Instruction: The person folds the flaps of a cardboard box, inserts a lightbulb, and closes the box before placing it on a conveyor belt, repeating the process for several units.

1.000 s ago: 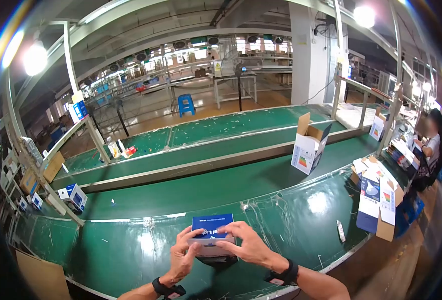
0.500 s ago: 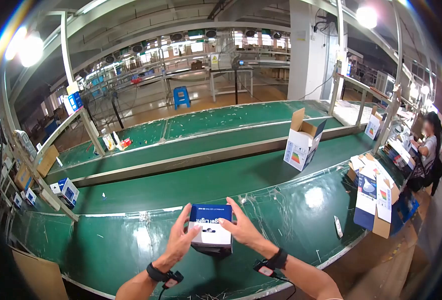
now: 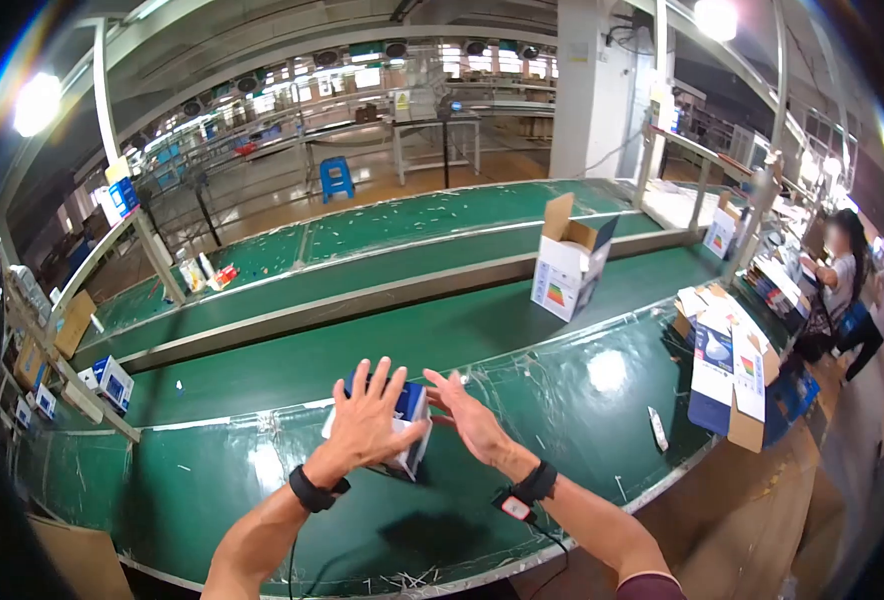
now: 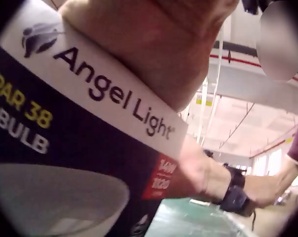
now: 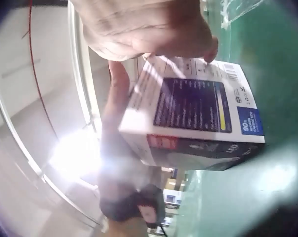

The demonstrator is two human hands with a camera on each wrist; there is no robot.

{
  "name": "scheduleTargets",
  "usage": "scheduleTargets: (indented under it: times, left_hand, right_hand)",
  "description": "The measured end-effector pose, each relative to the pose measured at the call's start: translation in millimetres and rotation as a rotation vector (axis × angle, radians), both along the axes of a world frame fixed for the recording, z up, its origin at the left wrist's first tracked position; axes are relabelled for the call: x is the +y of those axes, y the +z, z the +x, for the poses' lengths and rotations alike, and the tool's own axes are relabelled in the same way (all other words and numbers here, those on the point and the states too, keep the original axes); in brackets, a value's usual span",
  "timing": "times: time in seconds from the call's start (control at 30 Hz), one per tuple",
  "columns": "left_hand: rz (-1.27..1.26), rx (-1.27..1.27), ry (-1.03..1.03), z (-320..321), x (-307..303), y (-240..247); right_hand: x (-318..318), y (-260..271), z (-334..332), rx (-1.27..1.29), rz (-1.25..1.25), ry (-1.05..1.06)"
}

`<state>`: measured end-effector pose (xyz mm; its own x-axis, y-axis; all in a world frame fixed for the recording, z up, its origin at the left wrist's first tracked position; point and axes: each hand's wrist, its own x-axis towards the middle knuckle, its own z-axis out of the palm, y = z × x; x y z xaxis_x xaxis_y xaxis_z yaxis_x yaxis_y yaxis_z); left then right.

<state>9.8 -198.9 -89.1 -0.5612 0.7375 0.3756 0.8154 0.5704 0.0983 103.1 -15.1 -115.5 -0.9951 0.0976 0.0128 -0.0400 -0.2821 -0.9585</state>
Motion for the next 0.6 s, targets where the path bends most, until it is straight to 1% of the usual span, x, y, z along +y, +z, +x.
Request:
scheduleTargets:
  times: [0.07, 0.13, 0.17, 0.2, 0.23, 0.27, 0.3, 0.37, 0.4, 0.43, 0.47, 0.5, 0.6]
  left_hand:
    - [0.001, -0.054, -0.013, -14.9, 1.6, 5.1]
    - [-0.004, -0.078, 0.024, -36.9, 1.4, 6.1]
    - [0.009, -0.099, 0.058, -53.1, -1.6, 7.3]
    - [0.027, -0.117, 0.106, -73.1, -9.0, 8.5]
    - [0.033, -0.123, 0.157, -97.0, -21.3, 7.2]
    - [0.035, -0.128, 0.214, -121.6, -35.3, 6.1]
    - [0.018, -0.147, 0.274, -143.2, -51.9, 8.3]
    - [-0.017, -0.209, 0.383, -183.4, -86.1, 10.6]
    - [-0.029, -0.250, 0.434, -203.4, -100.4, 9.6]
    - [-0.064, -0.285, 0.443, -224.8, -109.6, 9.5]
    - [-0.100, -0.320, 0.452, -241.1, -114.5, 9.1]
    - [-0.125, -0.259, 0.418, -247.6, -117.5, 4.1]
    - [-0.114, -0.189, 0.435, -270.0, -118.4, 0.9]
  right_hand:
    - [22.6, -9.6, -5.7, 0.049, 0.330, -0.018]
    - [47.9, -2.5, -6.9, 0.088, 0.493, -0.136]
    - [60.0, 23.9, 3.3, -0.010, 0.534, -0.144]
    - [78.7, 30.1, 6.7, -0.012, 0.527, -0.194]
    - [100.7, 36.9, 12.5, -0.013, 0.612, -0.279]
    - [131.6, 33.7, 14.7, 0.009, 0.602, -0.318]
    - [154.1, 47.0, 24.0, -0.076, 0.743, -0.361]
    - [201.5, 58.4, 37.9, -0.014, 0.849, -0.452]
    - [228.3, 53.3, 40.9, -0.044, 0.946, -0.566]
    - [254.3, 49.7, 40.2, -0.069, 1.043, -0.680]
    - [273.6, 54.3, 38.2, -0.058, 1.125, -0.739]
    - [288.5, 59.6, 33.7, -0.051, 1.207, -0.792]
    - [319.4, 78.4, 11.5, 0.123, 1.648, -0.860]
